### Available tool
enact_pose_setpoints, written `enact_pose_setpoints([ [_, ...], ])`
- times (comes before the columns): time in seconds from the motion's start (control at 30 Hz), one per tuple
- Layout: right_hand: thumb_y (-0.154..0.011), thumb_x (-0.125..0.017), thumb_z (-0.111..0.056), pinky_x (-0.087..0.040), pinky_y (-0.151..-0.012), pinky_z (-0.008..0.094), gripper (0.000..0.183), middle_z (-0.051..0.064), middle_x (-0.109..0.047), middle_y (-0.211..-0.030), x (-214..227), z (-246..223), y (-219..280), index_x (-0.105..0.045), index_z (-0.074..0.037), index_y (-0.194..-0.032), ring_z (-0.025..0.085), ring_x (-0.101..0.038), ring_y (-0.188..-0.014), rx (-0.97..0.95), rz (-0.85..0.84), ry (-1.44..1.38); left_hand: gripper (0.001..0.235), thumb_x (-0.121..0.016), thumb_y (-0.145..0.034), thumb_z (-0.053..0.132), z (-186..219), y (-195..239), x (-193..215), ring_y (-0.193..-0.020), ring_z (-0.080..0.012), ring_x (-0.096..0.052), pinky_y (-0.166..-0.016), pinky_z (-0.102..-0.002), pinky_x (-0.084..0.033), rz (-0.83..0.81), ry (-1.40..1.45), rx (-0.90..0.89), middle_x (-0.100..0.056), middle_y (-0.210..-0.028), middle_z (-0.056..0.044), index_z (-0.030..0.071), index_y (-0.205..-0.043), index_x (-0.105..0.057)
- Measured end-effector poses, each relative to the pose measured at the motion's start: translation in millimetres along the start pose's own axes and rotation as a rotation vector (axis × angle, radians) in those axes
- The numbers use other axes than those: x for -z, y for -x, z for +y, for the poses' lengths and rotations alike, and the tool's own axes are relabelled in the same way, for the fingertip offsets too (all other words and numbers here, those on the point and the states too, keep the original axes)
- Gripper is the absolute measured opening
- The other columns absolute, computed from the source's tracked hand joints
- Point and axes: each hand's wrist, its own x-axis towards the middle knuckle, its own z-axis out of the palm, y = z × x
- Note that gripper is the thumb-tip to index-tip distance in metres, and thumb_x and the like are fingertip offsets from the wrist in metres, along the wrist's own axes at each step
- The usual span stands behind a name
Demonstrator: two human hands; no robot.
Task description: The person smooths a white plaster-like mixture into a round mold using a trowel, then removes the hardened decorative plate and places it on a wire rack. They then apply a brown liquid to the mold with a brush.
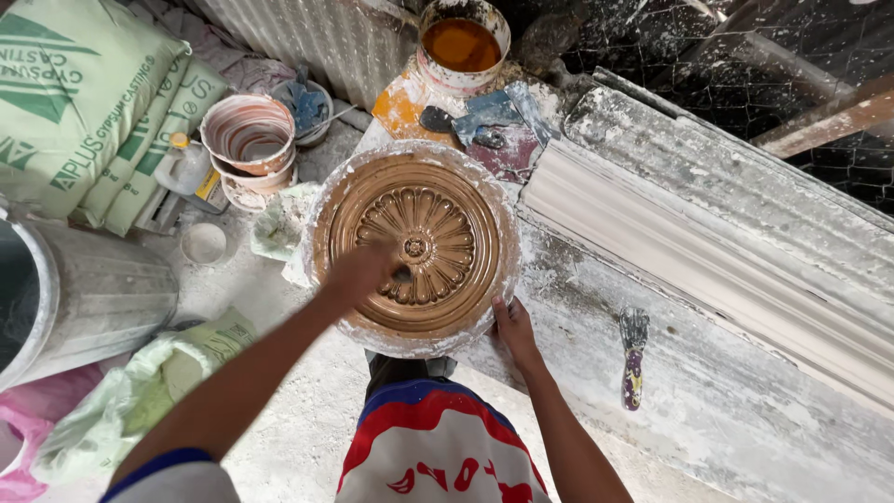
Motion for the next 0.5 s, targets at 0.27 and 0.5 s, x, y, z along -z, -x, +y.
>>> enact_pose_setpoints([
  [0.27, -0.107, -0.055, -0.038, -0.049, -0.059, 0.023, 0.037, -0.004, -0.068, -0.081, 1.0, 7.4, -1.9, -0.064, -0.003, -0.116, 0.003, -0.057, -0.066, 0.119, -0.026, -0.055, 0.041, -0.067, -0.088, 0.022, 8.8, -11.0, -11.0, -0.081, -0.0249, -0.073, -0.060, -0.037, -0.061, 0.374, -0.001, -0.063, -0.071, -0.104, -0.013, 0.017, -0.129, -0.061],
  [0.5, -0.106, -0.053, -0.037, -0.046, -0.049, 0.026, 0.036, 0.000, -0.062, -0.068, 3.1, -0.8, 3.4, -0.063, -0.003, -0.106, 0.008, -0.055, -0.054, -0.016, -0.020, -0.026, 0.038, -0.060, -0.101, 0.023, 27.0, -31.3, -5.4, -0.077, -0.0259, -0.074, -0.061, -0.038, -0.063, 0.282, 0.287, -0.048, -0.071, -0.105, -0.015, 0.021, -0.138, -0.063],
])
